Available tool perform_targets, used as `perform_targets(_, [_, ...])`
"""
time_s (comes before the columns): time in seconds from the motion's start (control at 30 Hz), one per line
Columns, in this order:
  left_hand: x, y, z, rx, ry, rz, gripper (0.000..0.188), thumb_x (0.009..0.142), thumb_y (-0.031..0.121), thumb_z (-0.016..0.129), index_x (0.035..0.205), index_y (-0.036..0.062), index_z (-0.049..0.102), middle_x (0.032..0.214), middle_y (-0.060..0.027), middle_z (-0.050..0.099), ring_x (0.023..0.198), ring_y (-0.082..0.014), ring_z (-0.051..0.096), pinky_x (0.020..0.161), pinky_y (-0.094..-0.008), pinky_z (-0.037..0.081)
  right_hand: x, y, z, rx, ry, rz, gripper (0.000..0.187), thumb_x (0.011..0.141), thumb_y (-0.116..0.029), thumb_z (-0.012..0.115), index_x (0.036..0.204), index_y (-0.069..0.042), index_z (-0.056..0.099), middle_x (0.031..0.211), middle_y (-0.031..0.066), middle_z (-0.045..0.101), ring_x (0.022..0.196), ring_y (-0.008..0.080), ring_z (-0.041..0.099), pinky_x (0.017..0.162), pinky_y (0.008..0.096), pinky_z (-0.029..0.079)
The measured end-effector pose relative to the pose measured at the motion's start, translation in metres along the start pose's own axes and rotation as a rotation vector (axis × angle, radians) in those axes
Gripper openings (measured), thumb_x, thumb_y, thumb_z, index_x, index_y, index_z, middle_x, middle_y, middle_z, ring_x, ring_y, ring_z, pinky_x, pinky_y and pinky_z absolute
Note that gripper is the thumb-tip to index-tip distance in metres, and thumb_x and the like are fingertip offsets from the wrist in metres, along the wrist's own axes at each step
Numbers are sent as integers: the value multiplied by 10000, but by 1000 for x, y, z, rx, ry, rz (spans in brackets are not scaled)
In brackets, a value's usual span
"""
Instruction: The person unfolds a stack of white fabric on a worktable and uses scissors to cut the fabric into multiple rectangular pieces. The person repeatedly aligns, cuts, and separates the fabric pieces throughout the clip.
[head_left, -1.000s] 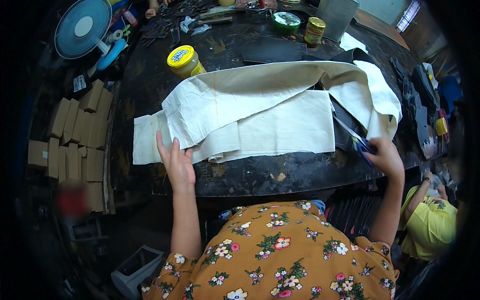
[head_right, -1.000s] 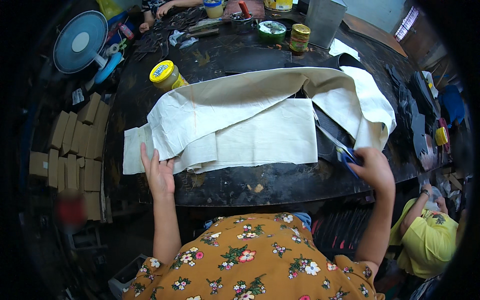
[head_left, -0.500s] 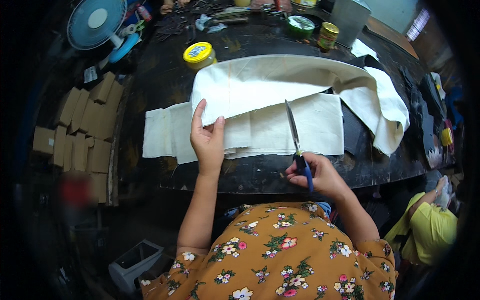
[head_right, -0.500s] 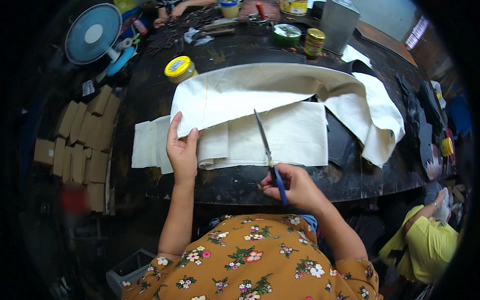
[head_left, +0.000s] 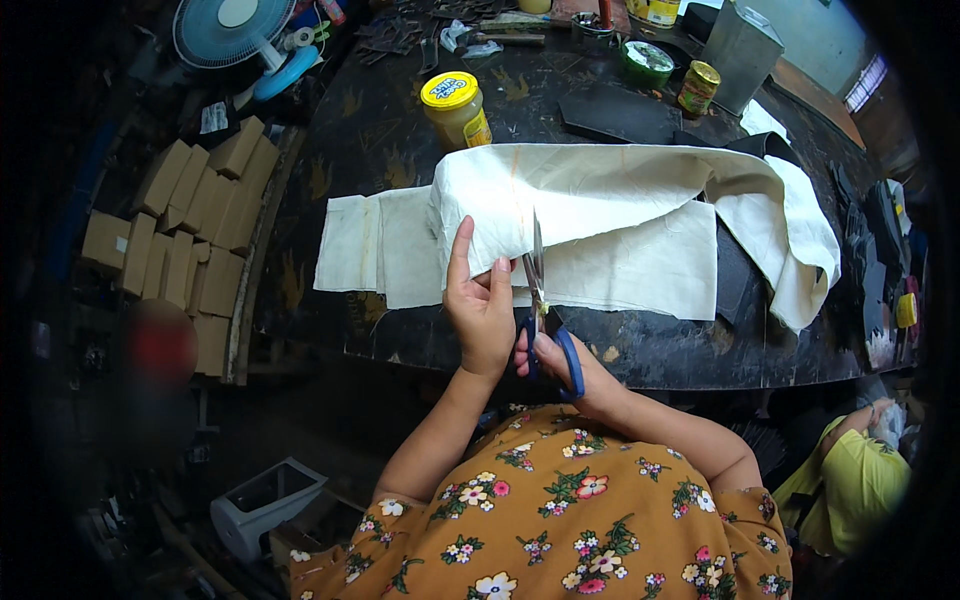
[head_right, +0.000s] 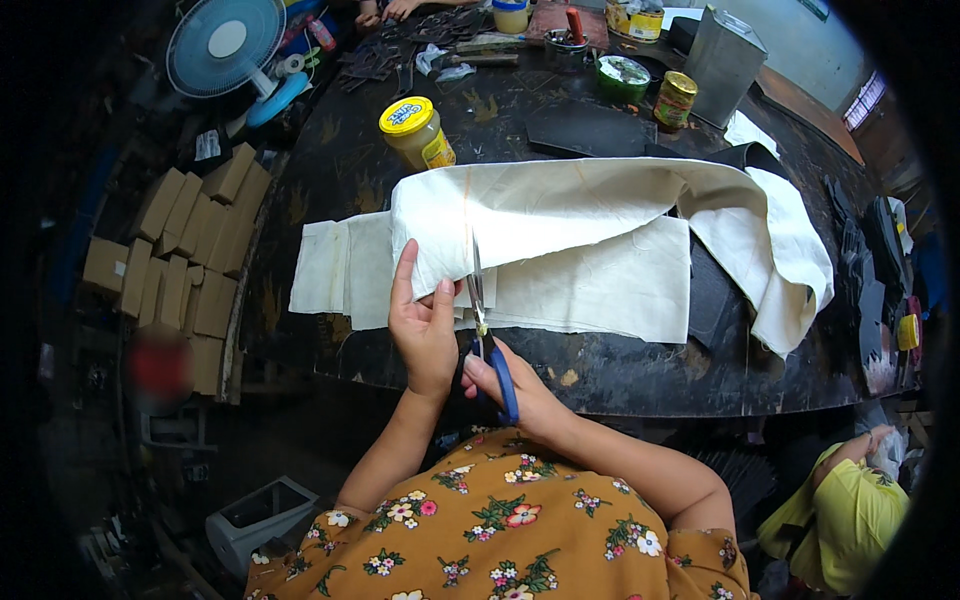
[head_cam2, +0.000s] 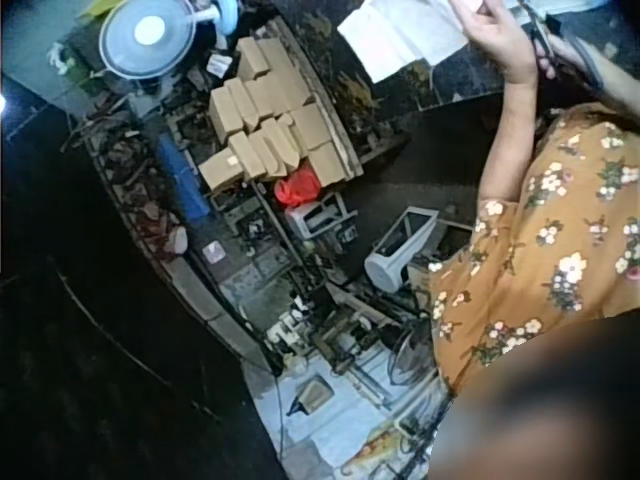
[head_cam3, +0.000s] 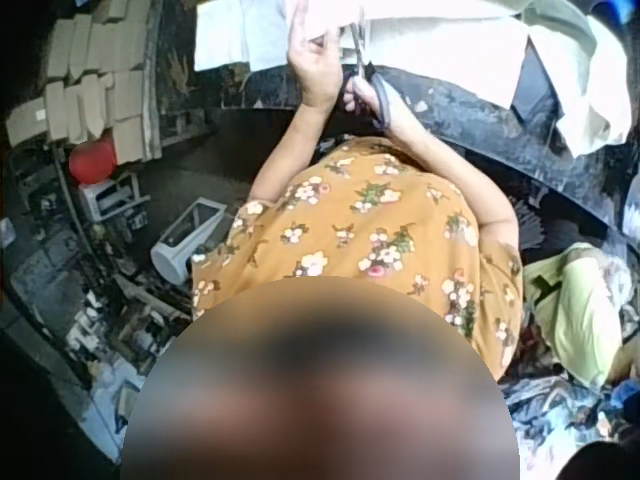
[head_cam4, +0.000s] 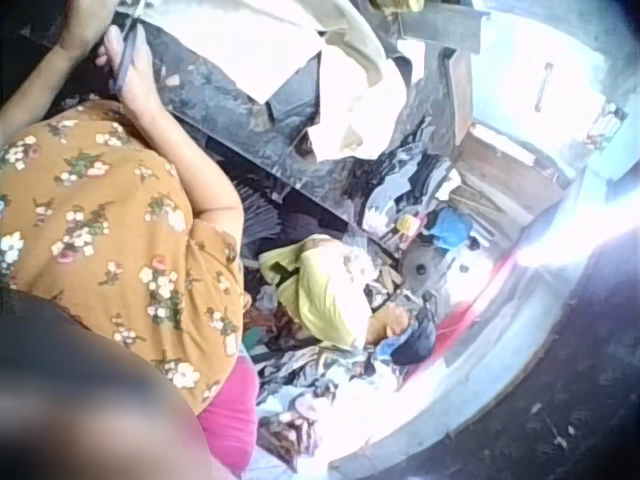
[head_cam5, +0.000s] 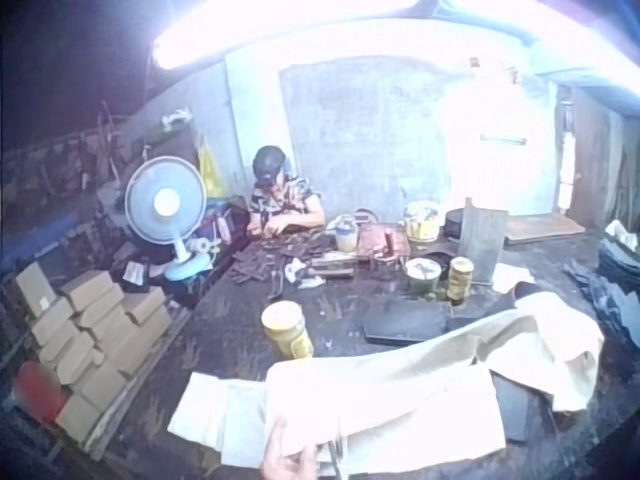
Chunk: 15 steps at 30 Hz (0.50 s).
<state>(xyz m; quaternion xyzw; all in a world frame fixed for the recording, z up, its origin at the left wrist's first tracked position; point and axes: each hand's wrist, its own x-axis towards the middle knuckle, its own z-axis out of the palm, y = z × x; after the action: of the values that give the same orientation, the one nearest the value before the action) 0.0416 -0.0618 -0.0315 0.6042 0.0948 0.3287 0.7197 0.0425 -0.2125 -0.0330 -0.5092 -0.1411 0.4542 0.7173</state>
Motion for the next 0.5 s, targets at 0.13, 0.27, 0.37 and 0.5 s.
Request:
perform_targets(0.13, [-4,-2,-2,5,15,11,580,998,-77,534,1544,-39,342,1360,-173,578,1055,-143,658,931,-281,545,4,2,14,-67,43,-13,354,1063,-391,551,1128,-42,545,942,27,580,870,104,563,808,266,481])
perform_targets(0.27, [-8,-4,-5,49,24,60,576,997,-73,541,1541,-39,352,1358,-174,578,1063,-152,658,932,-282,547,-2,0,20,-61,96,-17,318,1050,-373,586,1061,-56,565,862,4,569,782,90,558,734,250,478])
perform_targets(0.37, [-11,-4,-5,42,22,29,582,996,-70,546,1543,-38,350,1371,-173,570,1071,-157,656,937,-281,546,-10,-4,22,-76,110,-12,299,1043,-358,606,1039,-61,570,828,-6,568,743,83,559,691,241,472])
perform_targets(0.5, [-16,-4,-6,40,15,23,588,995,-67,551,1545,-34,347,1380,-171,564,1073,-157,656,942,-281,543,-15,-8,22,-49,94,41,277,1039,-338,618,1041,-64,578,831,-8,584,739,79,567,678,238,470])
